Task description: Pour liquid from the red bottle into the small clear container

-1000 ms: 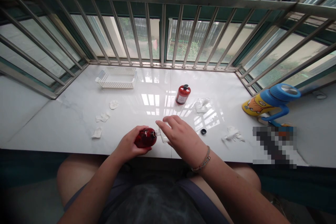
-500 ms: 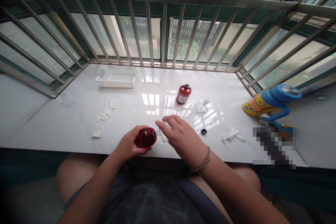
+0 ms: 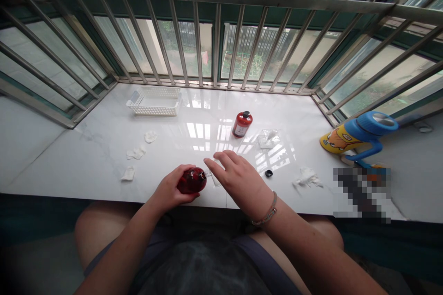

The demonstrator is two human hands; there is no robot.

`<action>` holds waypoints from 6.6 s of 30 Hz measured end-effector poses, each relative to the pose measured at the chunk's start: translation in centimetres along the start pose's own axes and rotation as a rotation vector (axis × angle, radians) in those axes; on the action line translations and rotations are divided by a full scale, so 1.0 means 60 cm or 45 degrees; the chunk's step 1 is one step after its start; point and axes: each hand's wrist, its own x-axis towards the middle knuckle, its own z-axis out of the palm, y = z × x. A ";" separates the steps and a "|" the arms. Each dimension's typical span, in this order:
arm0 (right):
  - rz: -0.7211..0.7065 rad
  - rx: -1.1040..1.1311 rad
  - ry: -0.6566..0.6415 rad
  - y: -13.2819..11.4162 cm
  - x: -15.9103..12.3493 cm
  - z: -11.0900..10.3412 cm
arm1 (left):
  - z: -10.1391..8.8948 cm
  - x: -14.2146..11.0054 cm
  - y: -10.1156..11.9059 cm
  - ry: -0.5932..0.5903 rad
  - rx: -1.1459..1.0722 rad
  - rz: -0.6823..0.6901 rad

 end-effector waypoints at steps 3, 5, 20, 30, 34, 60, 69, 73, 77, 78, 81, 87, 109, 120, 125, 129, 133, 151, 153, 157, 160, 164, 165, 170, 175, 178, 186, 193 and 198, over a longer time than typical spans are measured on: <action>-0.016 -0.024 0.007 -0.001 0.000 -0.002 | 0.000 0.000 -0.001 0.005 0.003 0.003; -0.024 -0.049 0.009 -0.001 0.001 -0.002 | 0.001 0.000 -0.002 0.009 0.001 0.006; -0.046 -0.125 0.042 -0.006 0.004 -0.006 | 0.000 0.000 -0.002 -0.003 -0.031 -0.022; -0.079 -0.175 0.056 -0.004 0.003 -0.010 | 0.001 -0.002 -0.007 -0.010 -0.023 -0.016; -0.092 -0.186 0.064 -0.004 0.003 -0.009 | 0.001 -0.003 -0.007 -0.007 -0.024 -0.025; -0.153 -0.275 0.149 -0.004 0.005 -0.012 | 0.001 -0.001 -0.010 -0.014 -0.052 -0.050; -0.160 -0.299 0.150 -0.002 0.005 -0.014 | 0.001 0.000 -0.010 -0.013 -0.056 -0.058; -0.175 -0.312 0.169 -0.002 0.005 -0.015 | 0.000 0.001 -0.008 -0.013 -0.055 -0.056; -0.175 -0.324 0.159 -0.002 0.005 -0.017 | -0.001 0.001 -0.007 -0.017 -0.050 -0.051; -0.175 -0.325 0.153 -0.001 0.005 -0.018 | -0.001 0.001 -0.007 -0.017 -0.052 -0.048; -0.175 -0.335 0.143 0.000 0.005 -0.018 | -0.001 0.000 -0.008 -0.012 -0.047 -0.040; -0.198 -0.348 0.152 0.000 0.007 -0.019 | 0.000 0.000 -0.010 -0.001 -0.053 -0.052; -0.251 -0.379 0.141 -0.001 0.013 -0.019 | 0.002 0.003 -0.008 -0.020 -0.003 -0.034; -0.254 -0.383 0.134 -0.001 0.014 -0.018 | 0.002 0.001 -0.011 0.000 -0.034 -0.048; -0.256 -0.391 0.144 -0.003 0.016 -0.019 | 0.002 0.002 -0.011 0.006 -0.038 -0.057; -0.267 -0.398 0.163 -0.003 0.018 -0.021 | 0.001 0.001 -0.012 0.013 -0.052 -0.068; -0.274 -0.398 0.165 -0.003 0.020 -0.024 | 0.001 0.001 -0.011 0.009 -0.077 -0.074; -0.317 -0.403 0.179 -0.003 0.024 -0.029 | 0.001 0.001 -0.013 0.019 -0.093 -0.070; -0.323 -0.410 0.175 -0.004 0.025 -0.029 | 0.001 0.001 -0.014 0.019 -0.091 -0.072; -0.322 -0.424 0.181 -0.003 0.027 -0.029 | 0.001 0.001 -0.014 0.015 -0.094 -0.077; -0.322 -0.429 0.193 -0.003 0.027 -0.029 | 0.001 0.002 -0.013 0.012 -0.105 -0.077; -0.323 -0.433 0.200 -0.003 0.027 -0.031 | 0.000 0.002 -0.014 0.014 -0.111 -0.068; -0.324 -0.436 0.200 -0.003 0.027 -0.031 | 0.000 0.002 -0.014 0.014 -0.112 -0.068; -0.338 -0.439 0.204 -0.002 0.028 -0.032 | 0.000 0.002 -0.015 0.012 -0.114 -0.074; -0.351 -0.426 0.193 -0.002 0.030 -0.033 | 0.001 0.002 -0.014 0.015 -0.105 -0.076; -0.350 -0.427 0.192 -0.003 0.032 -0.033 | 0.000 0.002 -0.013 0.016 -0.107 -0.074; -0.346 -0.441 0.199 -0.006 0.032 -0.034 | 0.001 0.001 -0.013 0.021 -0.110 -0.078; -0.341 -0.439 0.181 -0.005 0.030 -0.030 | 0.000 0.000 -0.010 0.019 -0.103 -0.084; -0.336 -0.419 0.158 -0.005 0.030 -0.028 | -0.002 0.001 -0.006 0.011 -0.086 -0.068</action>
